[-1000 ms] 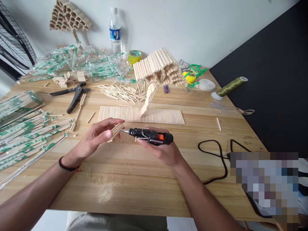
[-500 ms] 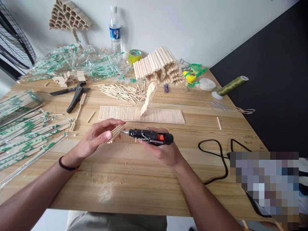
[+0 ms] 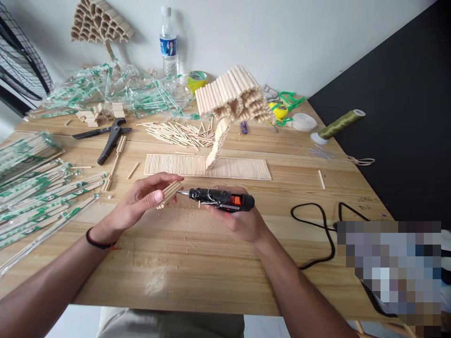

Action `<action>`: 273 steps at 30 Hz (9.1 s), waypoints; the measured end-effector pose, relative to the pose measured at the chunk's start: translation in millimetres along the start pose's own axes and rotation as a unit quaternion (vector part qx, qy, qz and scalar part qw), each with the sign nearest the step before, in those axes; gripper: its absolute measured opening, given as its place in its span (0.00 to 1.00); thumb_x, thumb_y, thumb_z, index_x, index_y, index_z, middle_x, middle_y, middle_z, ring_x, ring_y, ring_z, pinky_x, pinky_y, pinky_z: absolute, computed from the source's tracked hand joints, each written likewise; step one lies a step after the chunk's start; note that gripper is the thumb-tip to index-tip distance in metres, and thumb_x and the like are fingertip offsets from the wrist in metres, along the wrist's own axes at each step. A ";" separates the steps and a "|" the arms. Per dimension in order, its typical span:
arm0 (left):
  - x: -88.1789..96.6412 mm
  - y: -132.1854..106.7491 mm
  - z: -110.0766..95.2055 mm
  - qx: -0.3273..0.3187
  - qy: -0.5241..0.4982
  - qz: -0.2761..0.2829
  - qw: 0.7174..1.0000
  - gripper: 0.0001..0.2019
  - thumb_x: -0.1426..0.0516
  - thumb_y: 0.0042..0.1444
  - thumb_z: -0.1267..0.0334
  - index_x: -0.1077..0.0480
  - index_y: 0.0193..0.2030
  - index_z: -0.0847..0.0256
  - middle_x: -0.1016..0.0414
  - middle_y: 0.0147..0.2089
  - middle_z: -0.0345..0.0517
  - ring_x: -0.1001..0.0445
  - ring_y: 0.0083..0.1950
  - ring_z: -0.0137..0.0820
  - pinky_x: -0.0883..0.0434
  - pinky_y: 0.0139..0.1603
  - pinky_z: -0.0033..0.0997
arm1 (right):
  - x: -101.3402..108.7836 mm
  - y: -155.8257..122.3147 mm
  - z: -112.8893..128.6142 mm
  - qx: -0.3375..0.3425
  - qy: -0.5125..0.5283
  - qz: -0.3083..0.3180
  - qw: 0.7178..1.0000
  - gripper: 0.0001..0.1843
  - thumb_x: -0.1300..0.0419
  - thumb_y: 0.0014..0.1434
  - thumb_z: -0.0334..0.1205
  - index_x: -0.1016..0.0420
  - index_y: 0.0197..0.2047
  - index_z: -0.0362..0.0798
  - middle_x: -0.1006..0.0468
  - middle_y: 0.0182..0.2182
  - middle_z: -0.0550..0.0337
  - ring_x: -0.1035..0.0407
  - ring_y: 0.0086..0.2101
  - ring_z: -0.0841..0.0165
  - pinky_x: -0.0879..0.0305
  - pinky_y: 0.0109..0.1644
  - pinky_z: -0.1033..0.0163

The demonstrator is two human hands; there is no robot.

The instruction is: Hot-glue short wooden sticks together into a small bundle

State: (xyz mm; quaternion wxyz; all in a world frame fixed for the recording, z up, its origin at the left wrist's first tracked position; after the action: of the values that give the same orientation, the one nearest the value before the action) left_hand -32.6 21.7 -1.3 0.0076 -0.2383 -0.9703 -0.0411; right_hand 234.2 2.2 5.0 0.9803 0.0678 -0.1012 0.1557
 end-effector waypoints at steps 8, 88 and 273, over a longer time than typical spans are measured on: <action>-0.2 -0.9 0.0 0.008 0.005 0.000 1.000 0.29 0.36 0.65 0.38 0.19 0.64 0.56 0.21 0.67 0.60 0.21 0.57 0.48 0.24 0.48 0.38 | 0.5 -0.7 -1.0 -0.013 -0.008 -0.004 1.000 0.06 0.34 0.57 0.39 0.22 0.28 0.50 0.24 0.23 0.63 0.32 0.27 0.67 0.37 0.29 0.63; -4.2 3.8 -6.3 0.013 -0.004 -0.004 1.000 0.32 0.31 0.61 0.41 0.21 0.65 0.58 0.15 0.52 0.56 0.17 0.45 0.38 0.23 0.49 0.34 | -3.1 0.7 1.1 -0.012 -0.010 -0.045 0.999 0.09 0.31 0.59 0.43 0.23 0.30 0.51 0.21 0.25 0.63 0.29 0.26 0.67 0.35 0.32 0.62; -33.5 -3.2 -8.2 -0.057 0.272 -0.067 0.958 0.14 0.41 0.72 0.60 0.27 0.32 0.61 0.22 0.26 0.40 0.32 0.25 0.25 0.33 0.26 0.23 | -25.0 -0.6 -4.2 0.017 -0.071 -0.052 0.996 0.17 0.36 0.66 0.44 0.36 0.28 0.53 0.36 0.24 0.67 0.42 0.27 0.68 0.42 0.33 0.59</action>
State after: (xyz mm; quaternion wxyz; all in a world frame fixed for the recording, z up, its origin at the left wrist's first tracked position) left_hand -4.5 2.8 5.5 0.2545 -0.1523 -0.9416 -0.1598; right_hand 211.9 -5.0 -4.6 0.9762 0.1007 -0.1637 0.1006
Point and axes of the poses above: each hand's wrist, its own y-axis towards the middle knuckle, its own x-axis out of the back of the hand, z = x × y, the point moved 1 cm from there along y, towards the middle knuckle
